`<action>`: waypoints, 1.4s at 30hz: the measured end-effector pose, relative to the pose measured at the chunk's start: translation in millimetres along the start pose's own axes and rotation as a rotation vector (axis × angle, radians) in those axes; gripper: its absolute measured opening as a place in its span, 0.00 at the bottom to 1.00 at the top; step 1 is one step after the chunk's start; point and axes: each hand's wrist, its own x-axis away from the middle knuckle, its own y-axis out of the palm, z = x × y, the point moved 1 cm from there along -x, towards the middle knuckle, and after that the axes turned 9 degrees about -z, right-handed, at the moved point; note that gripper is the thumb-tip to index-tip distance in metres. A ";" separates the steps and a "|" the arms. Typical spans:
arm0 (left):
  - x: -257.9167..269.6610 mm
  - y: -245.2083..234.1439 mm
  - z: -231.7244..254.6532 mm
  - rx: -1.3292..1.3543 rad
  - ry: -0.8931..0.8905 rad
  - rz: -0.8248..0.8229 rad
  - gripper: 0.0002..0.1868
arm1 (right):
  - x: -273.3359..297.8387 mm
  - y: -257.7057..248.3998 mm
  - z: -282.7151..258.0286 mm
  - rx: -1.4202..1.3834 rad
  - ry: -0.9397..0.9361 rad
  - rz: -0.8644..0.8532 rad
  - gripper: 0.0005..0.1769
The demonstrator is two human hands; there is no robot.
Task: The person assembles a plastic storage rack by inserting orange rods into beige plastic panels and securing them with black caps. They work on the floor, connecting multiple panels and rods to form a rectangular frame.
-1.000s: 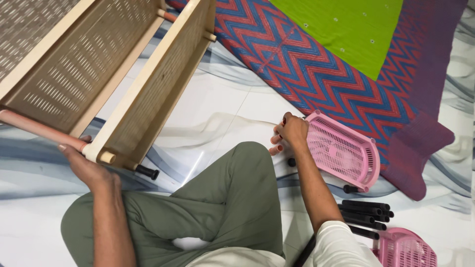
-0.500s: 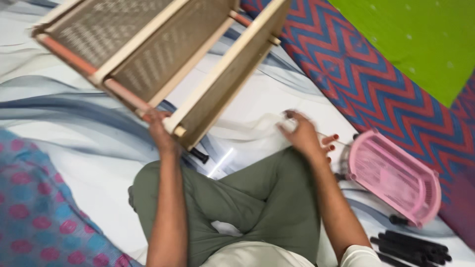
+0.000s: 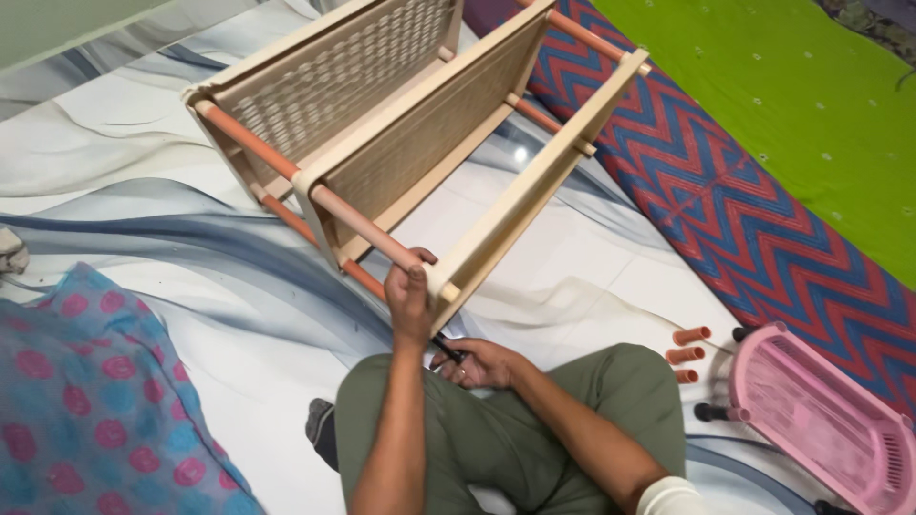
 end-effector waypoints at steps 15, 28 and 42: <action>-4.5 -0.9 -19.2 -0.151 0.037 0.240 0.21 | 70.9 78.0 -16.3 1.573 -0.203 0.993 0.22; -3.2 -38.6 -34.9 -0.069 -0.109 0.304 0.28 | 384.5 -70.6 -66.4 0.848 -0.916 1.560 0.35; -0.7 -45.8 -21.9 0.159 -0.136 0.343 0.17 | 399.2 -101.8 -64.2 1.084 -0.035 1.694 0.20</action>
